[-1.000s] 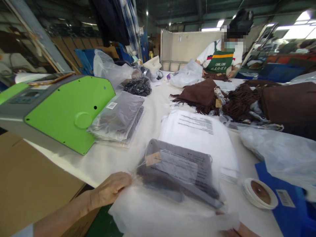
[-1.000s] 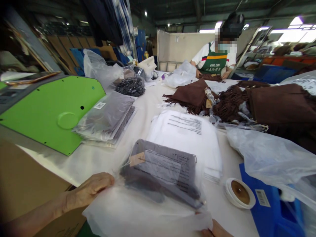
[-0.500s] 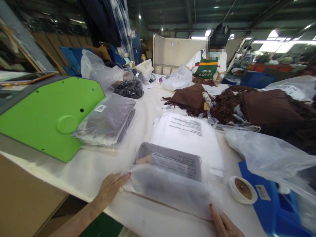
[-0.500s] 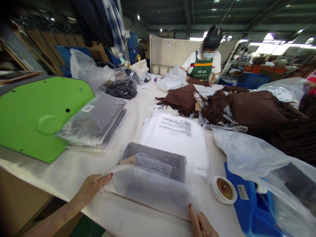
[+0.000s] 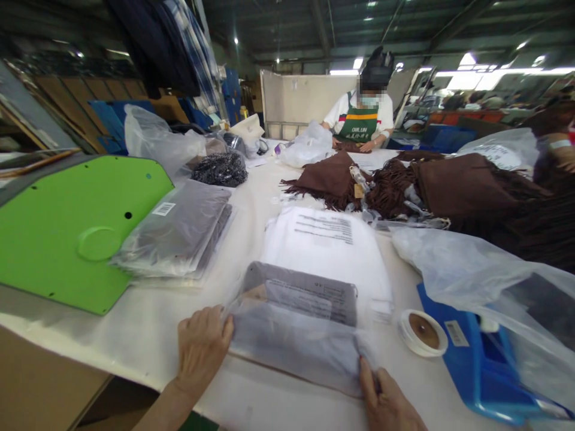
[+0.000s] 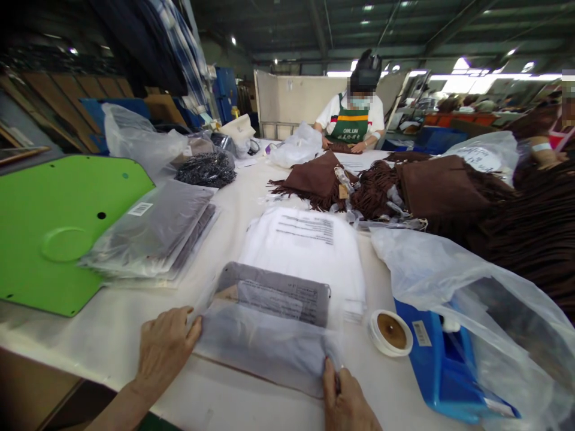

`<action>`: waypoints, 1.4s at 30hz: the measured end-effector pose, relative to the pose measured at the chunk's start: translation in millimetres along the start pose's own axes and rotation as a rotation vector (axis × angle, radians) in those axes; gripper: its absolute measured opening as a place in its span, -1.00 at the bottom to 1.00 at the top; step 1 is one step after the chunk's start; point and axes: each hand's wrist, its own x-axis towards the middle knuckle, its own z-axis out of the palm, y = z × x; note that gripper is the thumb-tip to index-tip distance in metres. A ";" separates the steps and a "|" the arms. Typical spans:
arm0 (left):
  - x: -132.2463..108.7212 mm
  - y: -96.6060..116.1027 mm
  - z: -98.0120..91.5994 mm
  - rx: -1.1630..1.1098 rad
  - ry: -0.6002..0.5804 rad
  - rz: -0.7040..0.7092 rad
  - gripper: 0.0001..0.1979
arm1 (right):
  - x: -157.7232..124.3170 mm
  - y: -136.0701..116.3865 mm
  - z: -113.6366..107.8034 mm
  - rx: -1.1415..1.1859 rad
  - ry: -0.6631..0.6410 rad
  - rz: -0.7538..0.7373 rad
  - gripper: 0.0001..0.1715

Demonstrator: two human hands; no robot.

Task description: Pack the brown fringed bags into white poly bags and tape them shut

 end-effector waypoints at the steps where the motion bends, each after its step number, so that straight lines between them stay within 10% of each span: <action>1: 2.8 1.4 -0.8 0.002 0.057 0.053 -0.78 | 1.1 0.6 -0.4 0.018 -0.023 0.020 -0.40; 5: 21.2 -1.7 -1.6 -0.054 0.082 0.651 -0.37 | 4.4 6.4 2.4 0.184 -0.060 0.075 -0.61; 8: 42.7 -8.4 -3.1 -0.155 -0.080 1.099 -0.40 | 5.0 8.7 5.3 0.251 -0.030 0.131 -0.68; 11: 59.7 -9.0 -8.9 -0.258 -0.264 1.258 -0.50 | 4.6 8.2 6.5 0.324 0.007 0.179 -0.68; 17: 46.2 44.2 -18.9 -0.451 -0.258 0.801 -0.88 | 6.1 6.7 6.5 0.439 -0.015 0.296 -0.71; 22: 37.5 92.0 2.3 -0.430 -0.019 0.502 -0.65 | 9.1 9.0 2.2 0.538 -0.068 0.474 -0.66; 29: 43.5 88.1 28.3 -0.380 0.160 0.556 -0.58 | 11.1 0.3 6.7 0.294 0.361 0.439 -0.63; 34: 44.5 89.1 33.1 -0.290 0.125 0.608 -0.46 | 12.9 0.5 4.3 0.261 0.437 0.341 -0.64; 38: 44.3 90.3 35.8 -0.299 0.122 0.606 -0.46 | 10.2 47.6 -24.4 0.350 0.525 0.318 -0.76; 42: 44.5 89.7 34.8 -0.333 0.116 0.599 -0.50 | 16.3 133.6 -60.6 0.503 0.470 0.603 -0.62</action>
